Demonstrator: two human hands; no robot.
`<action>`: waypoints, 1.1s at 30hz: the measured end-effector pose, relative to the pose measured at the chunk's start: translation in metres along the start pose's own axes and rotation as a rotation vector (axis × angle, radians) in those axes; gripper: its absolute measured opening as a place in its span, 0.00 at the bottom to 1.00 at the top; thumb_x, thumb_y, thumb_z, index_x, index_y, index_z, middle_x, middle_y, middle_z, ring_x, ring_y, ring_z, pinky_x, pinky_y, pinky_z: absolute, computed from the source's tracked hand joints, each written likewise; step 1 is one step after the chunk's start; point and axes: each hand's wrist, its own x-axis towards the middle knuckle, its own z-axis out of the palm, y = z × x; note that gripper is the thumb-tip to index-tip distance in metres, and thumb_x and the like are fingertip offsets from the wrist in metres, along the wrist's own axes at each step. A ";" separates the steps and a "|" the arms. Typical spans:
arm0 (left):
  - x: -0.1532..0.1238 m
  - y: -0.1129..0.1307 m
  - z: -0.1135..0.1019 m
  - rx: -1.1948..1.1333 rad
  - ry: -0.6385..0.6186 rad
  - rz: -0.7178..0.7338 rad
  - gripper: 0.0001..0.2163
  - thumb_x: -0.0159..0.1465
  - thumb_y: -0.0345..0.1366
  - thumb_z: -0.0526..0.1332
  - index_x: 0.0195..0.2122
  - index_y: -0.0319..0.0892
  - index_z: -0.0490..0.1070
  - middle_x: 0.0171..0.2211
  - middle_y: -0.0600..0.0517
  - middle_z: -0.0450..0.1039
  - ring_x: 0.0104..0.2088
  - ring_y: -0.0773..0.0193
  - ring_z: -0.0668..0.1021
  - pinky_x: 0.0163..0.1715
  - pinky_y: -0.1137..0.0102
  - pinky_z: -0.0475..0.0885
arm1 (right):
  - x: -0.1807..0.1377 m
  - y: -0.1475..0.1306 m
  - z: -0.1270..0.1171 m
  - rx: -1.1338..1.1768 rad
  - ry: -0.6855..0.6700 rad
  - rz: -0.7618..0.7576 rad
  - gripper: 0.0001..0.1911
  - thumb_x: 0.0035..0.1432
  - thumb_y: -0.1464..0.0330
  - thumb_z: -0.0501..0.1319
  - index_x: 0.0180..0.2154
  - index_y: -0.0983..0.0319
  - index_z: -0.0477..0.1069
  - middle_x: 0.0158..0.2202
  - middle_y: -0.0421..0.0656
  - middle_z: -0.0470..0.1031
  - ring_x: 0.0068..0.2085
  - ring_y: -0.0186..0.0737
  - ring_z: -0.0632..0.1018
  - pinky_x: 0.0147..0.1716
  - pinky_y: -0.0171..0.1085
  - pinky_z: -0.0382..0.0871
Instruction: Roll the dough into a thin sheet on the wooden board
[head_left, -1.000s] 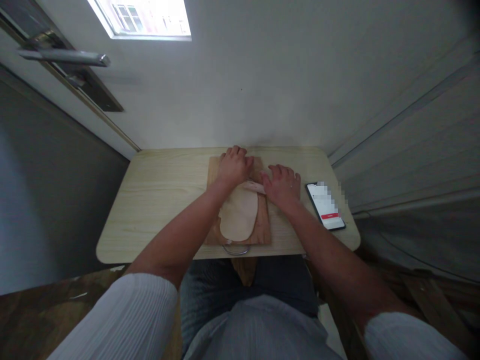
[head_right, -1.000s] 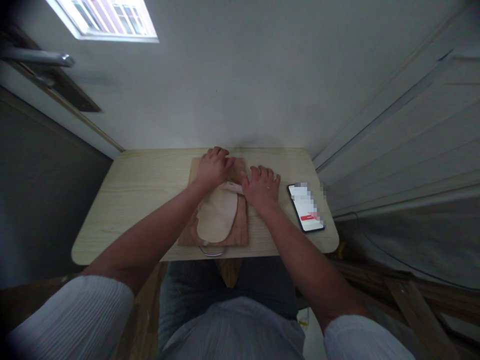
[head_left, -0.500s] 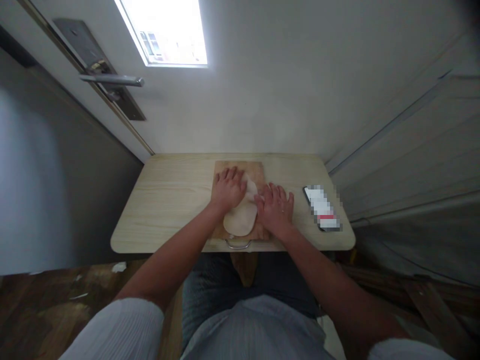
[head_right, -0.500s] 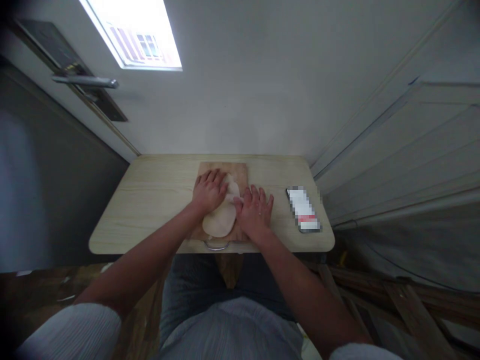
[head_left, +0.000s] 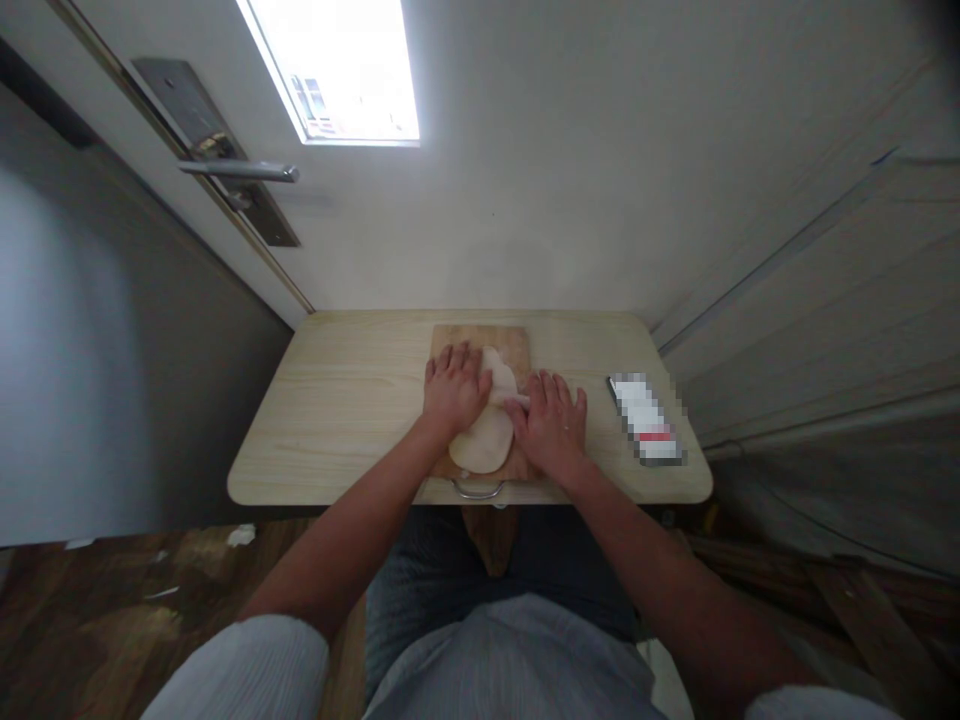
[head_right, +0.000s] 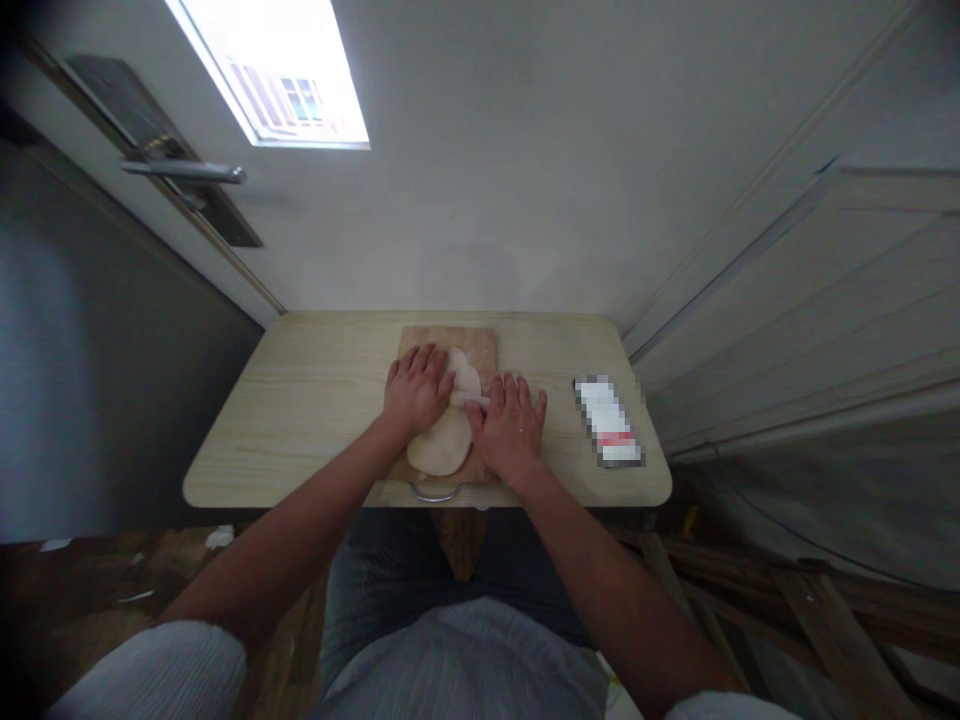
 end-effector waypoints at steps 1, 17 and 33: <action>0.005 0.000 0.001 0.001 0.009 0.009 0.24 0.74 0.47 0.44 0.66 0.47 0.64 0.70 0.47 0.60 0.68 0.47 0.62 0.65 0.50 0.58 | 0.005 0.001 0.000 -0.003 -0.003 0.002 0.32 0.72 0.53 0.47 0.65 0.68 0.63 0.67 0.59 0.64 0.67 0.60 0.62 0.65 0.62 0.45; 0.083 0.002 0.014 -0.034 -0.017 0.041 0.20 0.72 0.42 0.49 0.61 0.45 0.67 0.62 0.43 0.68 0.62 0.47 0.67 0.58 0.49 0.62 | 0.079 0.025 0.012 -0.013 -0.052 0.055 0.32 0.72 0.50 0.44 0.64 0.61 0.67 0.66 0.56 0.65 0.65 0.65 0.63 0.61 0.69 0.51; 0.117 0.006 0.021 -0.044 -0.028 -0.010 0.17 0.73 0.39 0.49 0.55 0.39 0.70 0.53 0.40 0.73 0.56 0.48 0.72 0.55 0.54 0.65 | 0.117 0.037 0.013 -0.006 -0.154 0.136 0.37 0.69 0.44 0.41 0.64 0.60 0.67 0.63 0.56 0.69 0.60 0.63 0.68 0.57 0.62 0.60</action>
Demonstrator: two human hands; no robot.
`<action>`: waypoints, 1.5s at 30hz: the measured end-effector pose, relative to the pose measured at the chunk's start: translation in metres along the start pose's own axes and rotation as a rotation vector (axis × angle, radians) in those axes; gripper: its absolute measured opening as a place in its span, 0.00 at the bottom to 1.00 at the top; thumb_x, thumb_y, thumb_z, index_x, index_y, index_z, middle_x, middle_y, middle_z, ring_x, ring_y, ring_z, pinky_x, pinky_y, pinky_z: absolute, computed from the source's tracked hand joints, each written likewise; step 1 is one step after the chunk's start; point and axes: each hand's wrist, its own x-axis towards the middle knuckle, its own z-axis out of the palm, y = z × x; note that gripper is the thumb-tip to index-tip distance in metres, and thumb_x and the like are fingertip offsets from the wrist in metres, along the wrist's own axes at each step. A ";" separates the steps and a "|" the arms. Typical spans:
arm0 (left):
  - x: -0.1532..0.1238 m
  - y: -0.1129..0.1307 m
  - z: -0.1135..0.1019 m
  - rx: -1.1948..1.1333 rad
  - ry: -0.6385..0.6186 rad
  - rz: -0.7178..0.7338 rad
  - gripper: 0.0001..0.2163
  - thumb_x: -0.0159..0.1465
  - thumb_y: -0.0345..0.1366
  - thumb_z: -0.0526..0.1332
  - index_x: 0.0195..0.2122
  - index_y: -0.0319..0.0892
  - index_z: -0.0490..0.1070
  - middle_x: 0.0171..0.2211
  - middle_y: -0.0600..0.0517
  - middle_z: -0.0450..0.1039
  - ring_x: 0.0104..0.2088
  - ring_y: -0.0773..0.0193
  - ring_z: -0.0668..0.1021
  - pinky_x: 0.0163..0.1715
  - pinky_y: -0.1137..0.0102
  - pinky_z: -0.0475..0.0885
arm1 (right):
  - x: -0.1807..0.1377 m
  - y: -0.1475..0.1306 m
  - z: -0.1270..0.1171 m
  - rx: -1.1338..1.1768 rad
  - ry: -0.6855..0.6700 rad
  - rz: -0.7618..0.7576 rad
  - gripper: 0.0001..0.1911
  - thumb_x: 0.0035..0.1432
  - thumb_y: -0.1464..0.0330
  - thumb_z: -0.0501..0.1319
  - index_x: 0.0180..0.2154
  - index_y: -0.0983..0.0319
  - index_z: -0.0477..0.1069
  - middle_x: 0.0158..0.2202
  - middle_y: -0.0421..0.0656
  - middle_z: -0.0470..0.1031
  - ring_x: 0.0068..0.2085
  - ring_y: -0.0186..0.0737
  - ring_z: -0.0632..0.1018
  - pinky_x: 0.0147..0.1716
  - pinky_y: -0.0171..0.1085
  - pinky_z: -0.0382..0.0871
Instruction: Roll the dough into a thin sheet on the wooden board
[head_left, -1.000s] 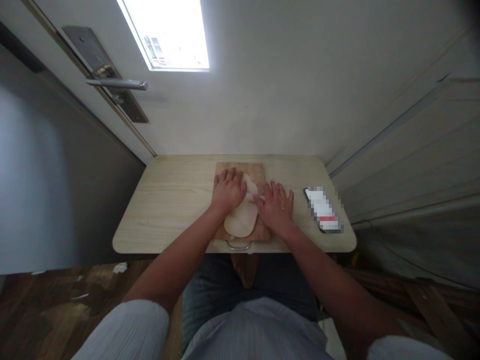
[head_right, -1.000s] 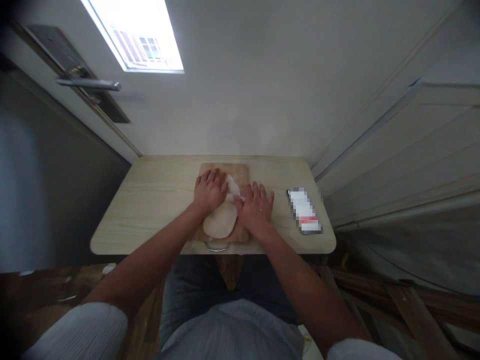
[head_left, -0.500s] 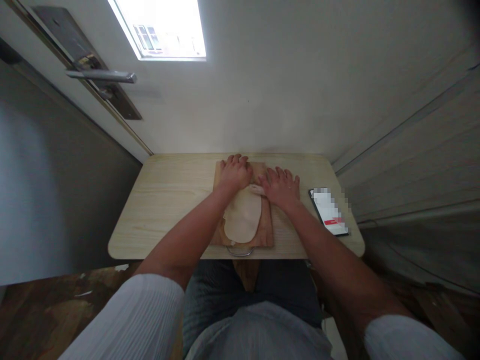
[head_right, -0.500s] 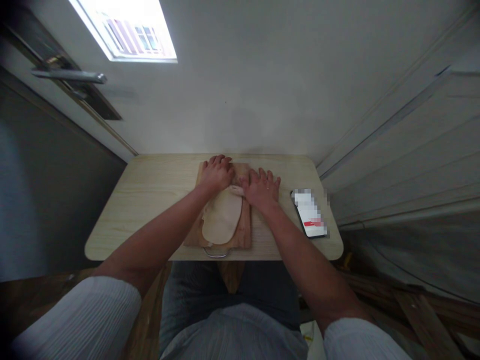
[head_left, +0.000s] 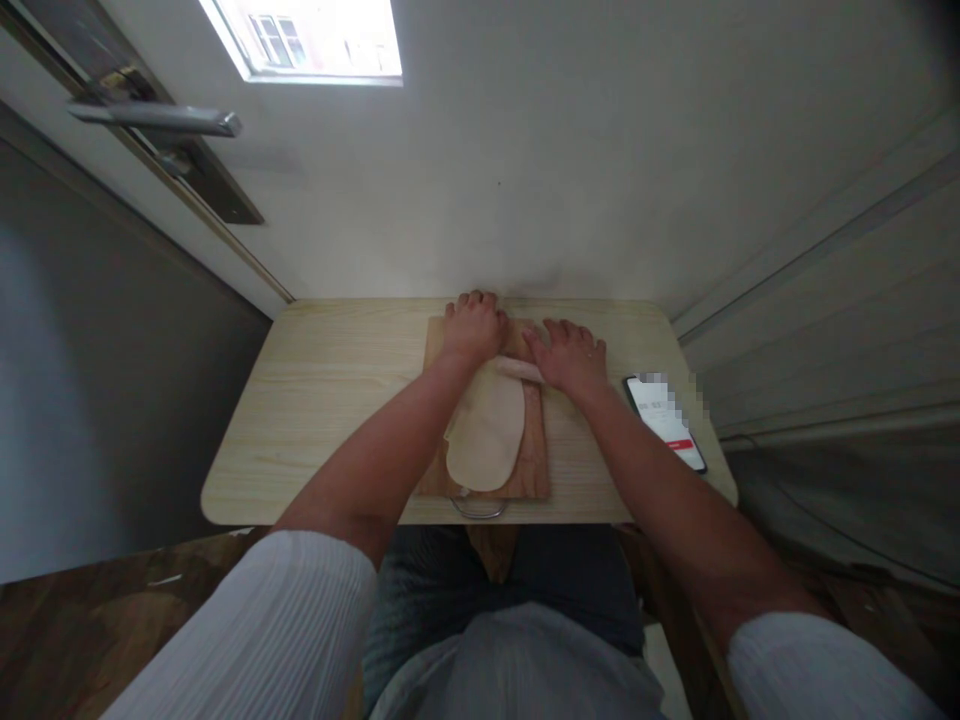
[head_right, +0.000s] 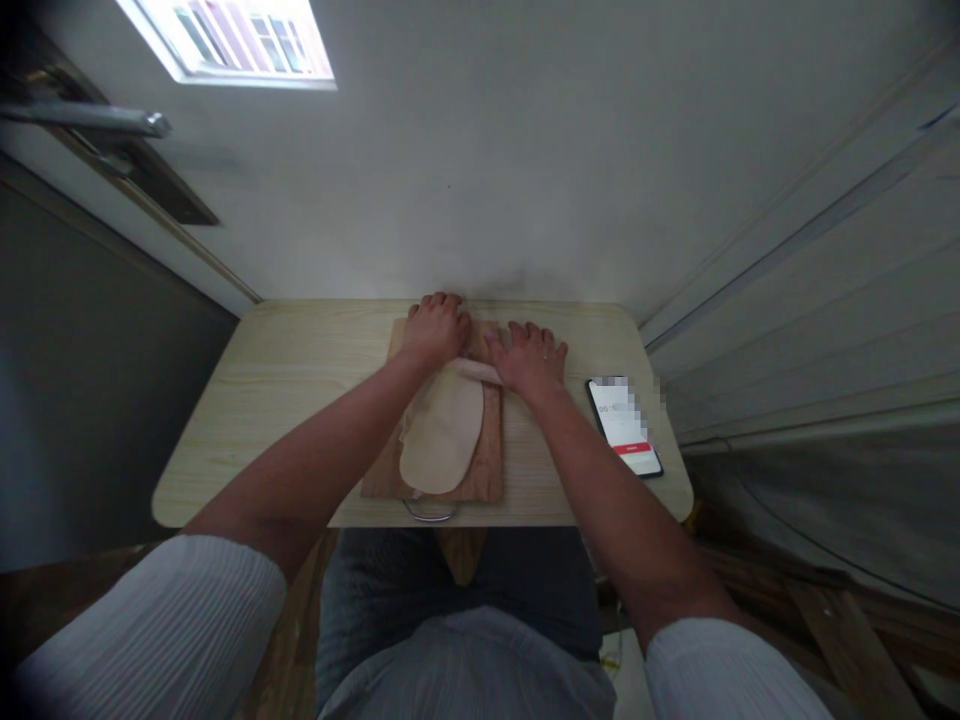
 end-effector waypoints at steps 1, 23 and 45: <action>0.002 0.000 0.000 -0.003 -0.010 -0.003 0.17 0.73 0.38 0.48 0.55 0.39 0.70 0.53 0.39 0.73 0.56 0.48 0.72 0.54 0.55 0.65 | 0.002 0.000 -0.001 0.002 -0.004 0.006 0.37 0.69 0.44 0.42 0.63 0.61 0.67 0.62 0.56 0.70 0.60 0.62 0.69 0.57 0.61 0.60; -0.045 -0.005 -0.011 -0.029 0.031 0.055 0.22 0.73 0.41 0.46 0.67 0.46 0.61 0.67 0.43 0.62 0.64 0.49 0.66 0.61 0.51 0.60 | -0.058 -0.015 0.000 -0.011 0.135 -0.078 0.28 0.73 0.57 0.42 0.62 0.63 0.67 0.65 0.56 0.67 0.64 0.60 0.64 0.60 0.59 0.55; -0.198 -0.015 -0.033 -0.095 0.013 0.038 0.21 0.76 0.45 0.46 0.64 0.47 0.66 0.68 0.46 0.65 0.70 0.54 0.62 0.69 0.46 0.52 | -0.183 -0.021 0.000 0.176 0.170 -0.310 0.27 0.70 0.58 0.54 0.63 0.65 0.66 0.61 0.54 0.72 0.63 0.54 0.68 0.66 0.55 0.49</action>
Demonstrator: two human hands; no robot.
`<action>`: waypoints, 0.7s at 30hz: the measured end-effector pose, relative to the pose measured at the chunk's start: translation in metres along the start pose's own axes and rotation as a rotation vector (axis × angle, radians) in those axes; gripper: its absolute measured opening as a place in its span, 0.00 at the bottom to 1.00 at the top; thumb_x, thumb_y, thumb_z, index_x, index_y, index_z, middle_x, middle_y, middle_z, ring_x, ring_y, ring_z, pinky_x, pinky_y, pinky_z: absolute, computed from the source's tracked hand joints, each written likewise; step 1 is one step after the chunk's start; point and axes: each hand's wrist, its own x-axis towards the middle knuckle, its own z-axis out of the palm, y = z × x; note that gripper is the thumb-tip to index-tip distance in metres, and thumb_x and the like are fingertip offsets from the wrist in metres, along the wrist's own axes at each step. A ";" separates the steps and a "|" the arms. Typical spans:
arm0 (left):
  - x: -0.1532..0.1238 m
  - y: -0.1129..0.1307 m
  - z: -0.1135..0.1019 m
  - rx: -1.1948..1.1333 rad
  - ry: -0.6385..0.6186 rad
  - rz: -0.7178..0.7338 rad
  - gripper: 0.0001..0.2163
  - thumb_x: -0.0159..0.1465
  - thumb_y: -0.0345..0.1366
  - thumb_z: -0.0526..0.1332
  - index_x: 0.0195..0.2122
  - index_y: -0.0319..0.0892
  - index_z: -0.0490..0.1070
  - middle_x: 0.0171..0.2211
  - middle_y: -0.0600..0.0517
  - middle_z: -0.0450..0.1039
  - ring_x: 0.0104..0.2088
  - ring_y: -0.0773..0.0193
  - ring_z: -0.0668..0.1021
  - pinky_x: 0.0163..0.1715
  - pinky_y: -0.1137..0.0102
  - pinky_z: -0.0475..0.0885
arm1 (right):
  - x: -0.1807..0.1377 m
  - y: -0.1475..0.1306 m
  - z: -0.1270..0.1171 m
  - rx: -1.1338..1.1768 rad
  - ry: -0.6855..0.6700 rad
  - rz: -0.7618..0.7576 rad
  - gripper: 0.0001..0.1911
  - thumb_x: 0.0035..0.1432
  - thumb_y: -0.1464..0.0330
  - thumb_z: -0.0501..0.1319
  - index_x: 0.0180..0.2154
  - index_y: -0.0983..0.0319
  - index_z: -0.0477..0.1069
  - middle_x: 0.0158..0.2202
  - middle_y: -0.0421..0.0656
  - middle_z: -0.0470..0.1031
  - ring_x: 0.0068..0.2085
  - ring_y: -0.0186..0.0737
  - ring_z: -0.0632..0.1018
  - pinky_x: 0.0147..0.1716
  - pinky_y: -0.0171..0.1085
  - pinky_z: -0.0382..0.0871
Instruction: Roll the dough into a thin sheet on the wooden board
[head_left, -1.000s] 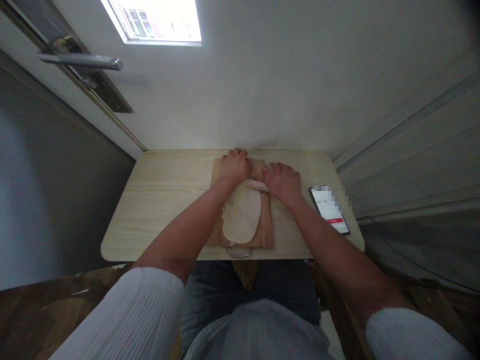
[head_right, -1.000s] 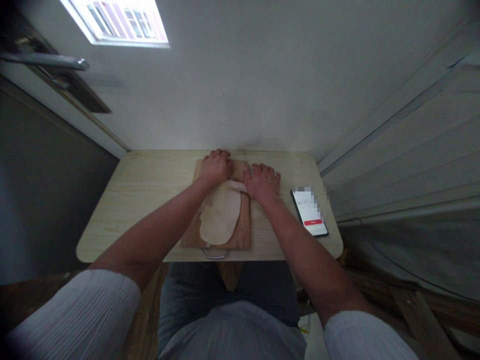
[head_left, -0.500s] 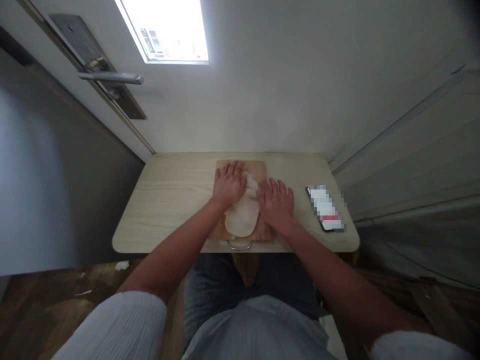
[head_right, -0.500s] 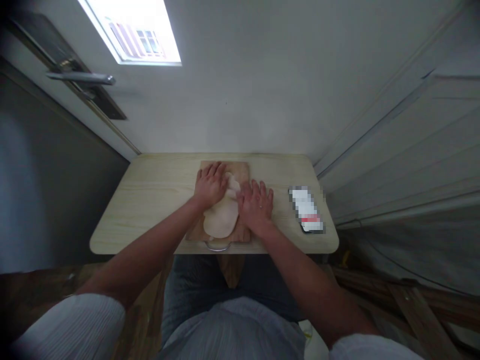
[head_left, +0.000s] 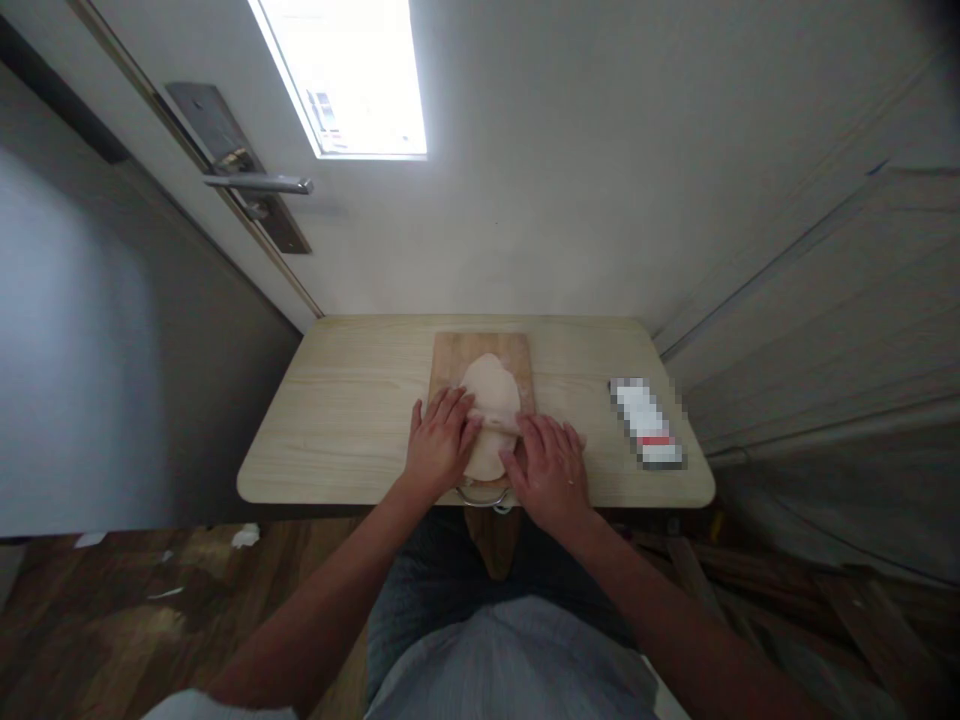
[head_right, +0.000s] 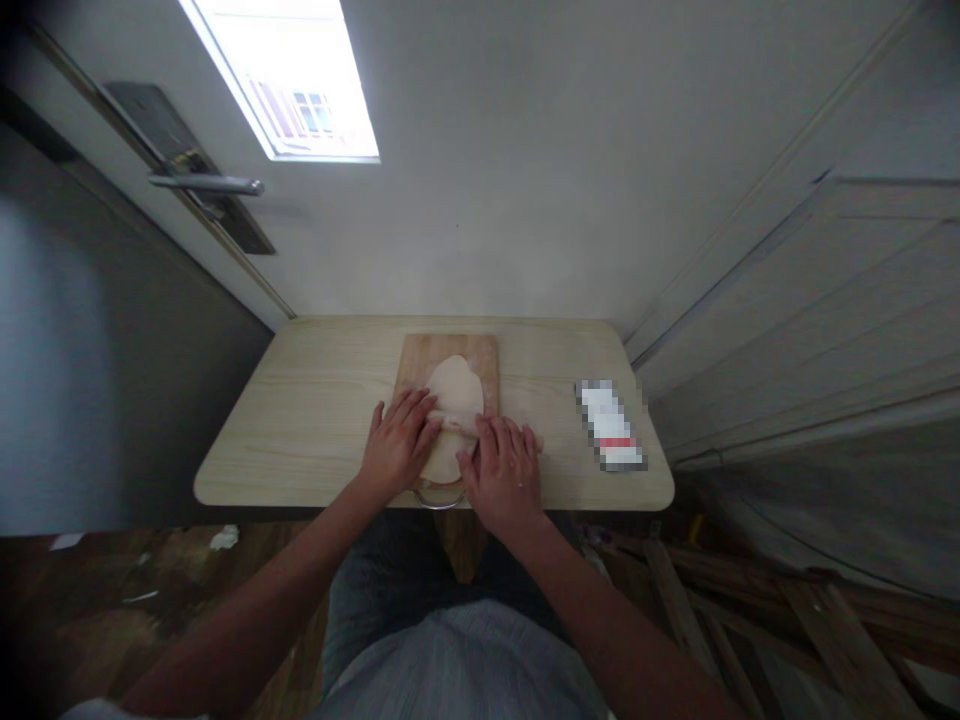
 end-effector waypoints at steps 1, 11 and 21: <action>-0.004 0.001 0.000 -0.007 0.006 -0.003 0.21 0.75 0.45 0.46 0.64 0.47 0.65 0.68 0.46 0.65 0.70 0.54 0.62 0.69 0.46 0.52 | 0.000 0.001 -0.001 0.013 0.007 -0.005 0.26 0.69 0.58 0.54 0.62 0.64 0.66 0.60 0.53 0.73 0.62 0.54 0.68 0.66 0.54 0.49; -0.047 0.004 0.001 -0.098 0.166 -0.137 0.30 0.72 0.47 0.54 0.71 0.41 0.51 0.69 0.38 0.60 0.70 0.50 0.62 0.68 0.47 0.55 | 0.000 0.023 -0.002 0.137 -0.058 0.056 0.14 0.66 0.62 0.59 0.49 0.59 0.76 0.46 0.49 0.78 0.49 0.49 0.74 0.50 0.45 0.66; -0.066 0.004 -0.006 -0.035 0.042 -0.034 0.22 0.73 0.43 0.53 0.67 0.51 0.64 0.67 0.47 0.66 0.69 0.51 0.63 0.70 0.46 0.53 | -0.010 0.014 0.004 0.401 -0.081 0.125 0.15 0.66 0.60 0.59 0.48 0.59 0.76 0.45 0.49 0.79 0.47 0.48 0.76 0.51 0.47 0.71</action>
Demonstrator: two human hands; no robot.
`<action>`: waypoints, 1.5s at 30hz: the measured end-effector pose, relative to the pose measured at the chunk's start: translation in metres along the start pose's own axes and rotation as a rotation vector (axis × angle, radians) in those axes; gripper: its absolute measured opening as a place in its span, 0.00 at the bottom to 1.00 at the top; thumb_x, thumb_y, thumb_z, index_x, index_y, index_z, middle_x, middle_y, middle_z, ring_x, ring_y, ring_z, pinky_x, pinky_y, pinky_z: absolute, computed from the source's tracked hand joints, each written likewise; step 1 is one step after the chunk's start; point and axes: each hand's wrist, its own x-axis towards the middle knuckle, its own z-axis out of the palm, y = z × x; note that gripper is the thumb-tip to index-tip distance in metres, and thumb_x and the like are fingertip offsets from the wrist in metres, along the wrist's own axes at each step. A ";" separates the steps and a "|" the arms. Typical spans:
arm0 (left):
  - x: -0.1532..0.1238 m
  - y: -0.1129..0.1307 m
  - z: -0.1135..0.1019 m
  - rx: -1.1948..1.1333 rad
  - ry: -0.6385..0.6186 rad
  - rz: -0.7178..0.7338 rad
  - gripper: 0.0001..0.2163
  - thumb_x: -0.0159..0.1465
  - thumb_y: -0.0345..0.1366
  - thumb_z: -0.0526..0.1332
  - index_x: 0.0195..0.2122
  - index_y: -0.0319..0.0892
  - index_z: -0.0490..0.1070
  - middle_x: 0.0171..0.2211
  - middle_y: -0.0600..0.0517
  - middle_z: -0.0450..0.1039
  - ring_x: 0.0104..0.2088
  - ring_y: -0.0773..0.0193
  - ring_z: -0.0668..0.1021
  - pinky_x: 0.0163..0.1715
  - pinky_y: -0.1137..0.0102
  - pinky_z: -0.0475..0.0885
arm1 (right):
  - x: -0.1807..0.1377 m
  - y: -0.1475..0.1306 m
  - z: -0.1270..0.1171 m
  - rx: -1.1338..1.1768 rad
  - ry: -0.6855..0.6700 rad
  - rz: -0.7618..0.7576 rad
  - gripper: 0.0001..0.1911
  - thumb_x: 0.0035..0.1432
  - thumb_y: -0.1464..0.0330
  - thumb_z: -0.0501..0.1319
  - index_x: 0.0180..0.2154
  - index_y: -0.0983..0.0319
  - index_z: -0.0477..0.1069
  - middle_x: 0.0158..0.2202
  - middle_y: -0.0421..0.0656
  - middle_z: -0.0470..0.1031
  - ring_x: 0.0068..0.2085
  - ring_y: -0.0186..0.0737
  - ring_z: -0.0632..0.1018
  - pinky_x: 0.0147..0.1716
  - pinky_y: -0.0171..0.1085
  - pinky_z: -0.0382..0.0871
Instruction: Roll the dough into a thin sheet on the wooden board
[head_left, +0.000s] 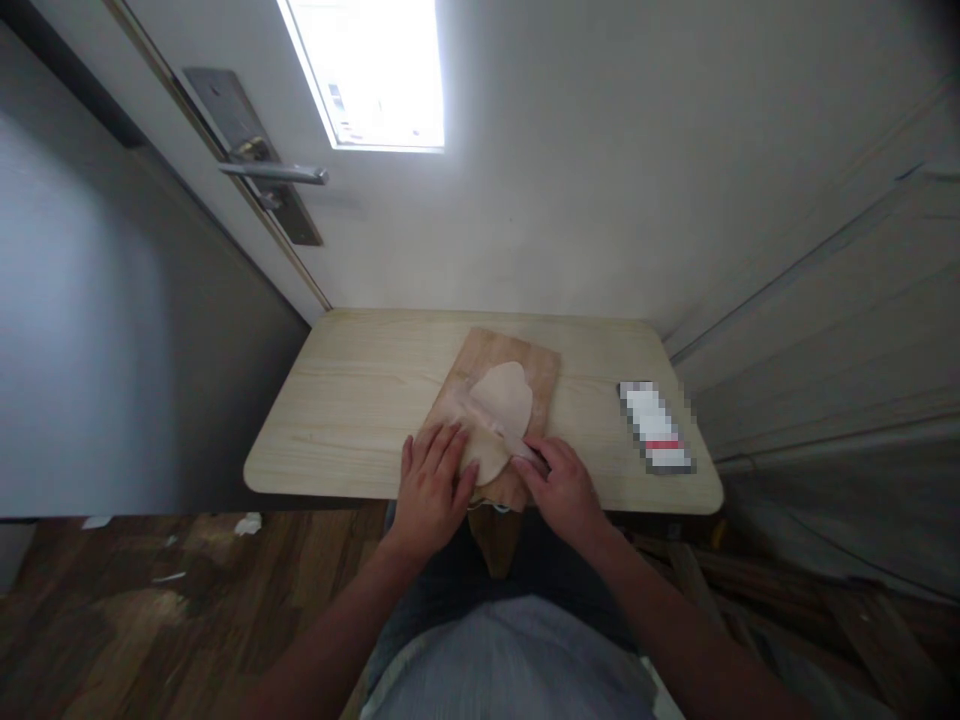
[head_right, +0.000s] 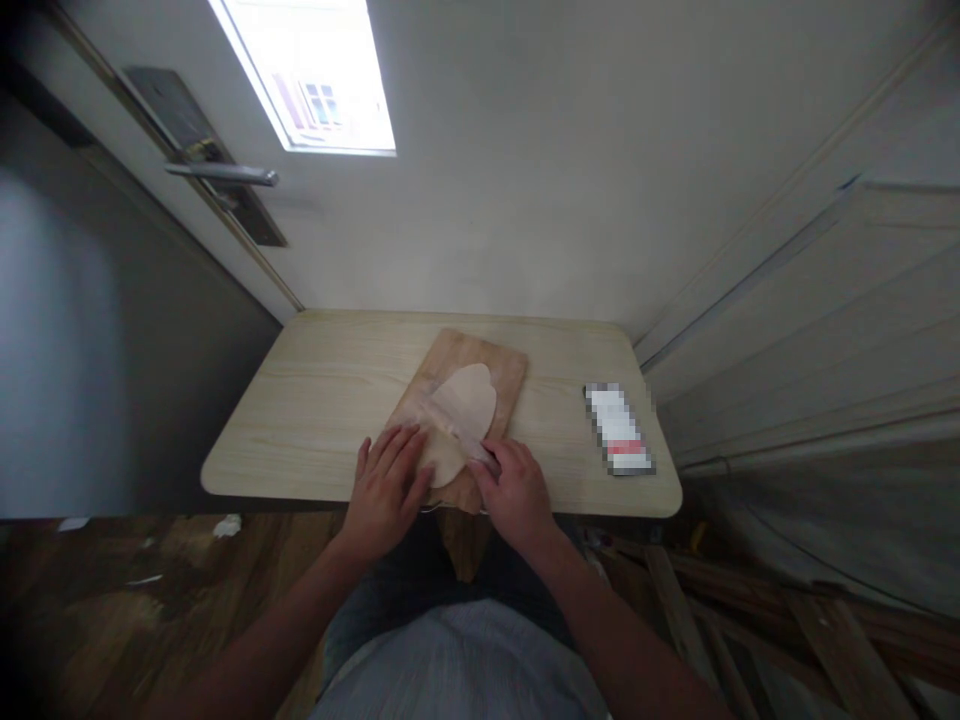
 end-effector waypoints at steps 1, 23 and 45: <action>0.000 0.001 0.001 -0.002 -0.012 0.012 0.22 0.73 0.43 0.52 0.67 0.51 0.63 0.67 0.48 0.66 0.69 0.51 0.63 0.70 0.46 0.53 | 0.004 0.002 -0.001 -0.015 0.016 0.006 0.15 0.66 0.60 0.59 0.48 0.60 0.76 0.46 0.49 0.78 0.48 0.49 0.76 0.51 0.47 0.71; 0.014 0.027 0.012 -0.010 -0.038 0.007 0.20 0.74 0.45 0.51 0.65 0.49 0.65 0.68 0.46 0.64 0.70 0.50 0.62 0.69 0.43 0.51 | 0.117 -0.004 -0.014 -0.404 -0.031 -0.011 0.19 0.68 0.55 0.55 0.49 0.59 0.77 0.52 0.48 0.77 0.55 0.50 0.71 0.54 0.45 0.64; 0.199 -0.028 0.030 0.101 0.017 -0.088 0.18 0.74 0.45 0.48 0.58 0.43 0.68 0.59 0.40 0.71 0.61 0.47 0.69 0.62 0.47 0.59 | 0.136 -0.007 0.009 -0.602 0.015 0.086 0.31 0.70 0.54 0.48 0.67 0.63 0.60 0.67 0.57 0.63 0.66 0.63 0.61 0.62 0.66 0.50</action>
